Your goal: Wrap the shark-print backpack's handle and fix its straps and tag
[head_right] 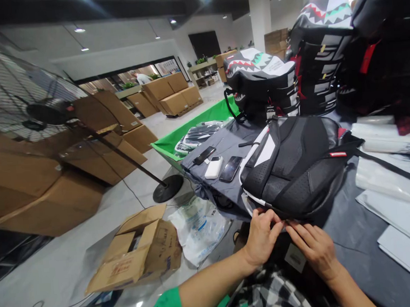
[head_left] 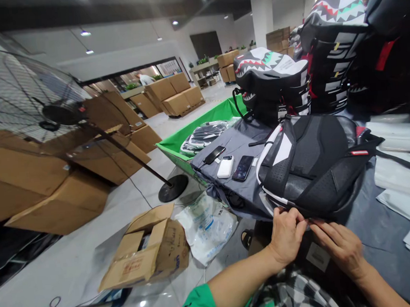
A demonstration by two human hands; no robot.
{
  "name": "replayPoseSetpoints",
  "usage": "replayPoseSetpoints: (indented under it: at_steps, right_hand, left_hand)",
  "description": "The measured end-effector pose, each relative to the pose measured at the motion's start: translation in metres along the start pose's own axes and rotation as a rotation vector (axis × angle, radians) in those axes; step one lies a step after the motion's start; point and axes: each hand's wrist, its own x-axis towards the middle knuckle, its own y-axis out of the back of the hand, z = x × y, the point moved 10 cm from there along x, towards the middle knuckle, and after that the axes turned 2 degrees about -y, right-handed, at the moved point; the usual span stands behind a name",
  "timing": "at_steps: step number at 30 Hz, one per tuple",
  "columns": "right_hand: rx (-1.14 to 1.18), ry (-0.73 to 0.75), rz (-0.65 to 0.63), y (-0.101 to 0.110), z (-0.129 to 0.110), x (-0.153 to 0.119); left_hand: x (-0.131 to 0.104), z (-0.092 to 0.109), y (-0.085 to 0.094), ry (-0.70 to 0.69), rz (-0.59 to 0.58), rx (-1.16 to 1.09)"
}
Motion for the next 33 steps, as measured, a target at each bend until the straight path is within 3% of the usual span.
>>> replayPoseSetpoints:
  at_steps: [4,7,12,15,18,21,23,26,29,31,33]
  right_hand:
    - [0.004,0.043,-0.017,-0.003,0.000,0.005]
    - [-0.007,0.048,-0.048,-0.005,0.002,0.009]
    - [-0.080,0.112,-0.128,-0.010,0.000,0.012]
    - [-0.075,0.083,-0.157,-0.011,0.003,0.012]
    - [-0.052,0.089,-0.175,-0.013,0.003,0.009]
    - [-0.051,0.097,-0.165,-0.015,0.002,0.005]
    - [-0.066,0.075,-0.157,-0.015,0.005,0.003]
    - [-0.072,0.086,-0.158,-0.015,0.003,0.002]
    - [-0.044,0.069,-0.156,-0.012,0.003,0.006]
    - [-0.016,0.055,-0.140,-0.010,0.004,0.008]
    - [-0.011,0.062,-0.119,-0.008,0.004,0.010]
  left_hand:
    - [-0.040,0.052,0.018,-0.487,0.183,0.189]
    - [-0.081,0.064,0.017,-0.692,0.268,0.195]
    - [-0.089,0.031,-0.002,-0.592,0.281,0.246]
    - [-0.077,0.012,-0.018,-0.583,0.282,0.302]
    - [-0.058,-0.004,-0.044,-0.567,0.174,0.303]
    - [-0.038,-0.007,-0.064,-0.576,0.094,0.329]
    - [-0.029,-0.002,-0.067,-0.584,0.082,0.353]
    - [-0.032,0.007,-0.051,-0.549,0.090,0.360]
    - [-0.062,0.007,-0.013,-0.496,0.175,0.264]
    - [-0.078,-0.013,0.017,-0.320,0.275,0.106]
    - [-0.084,-0.059,0.029,0.057,0.321,-0.184]
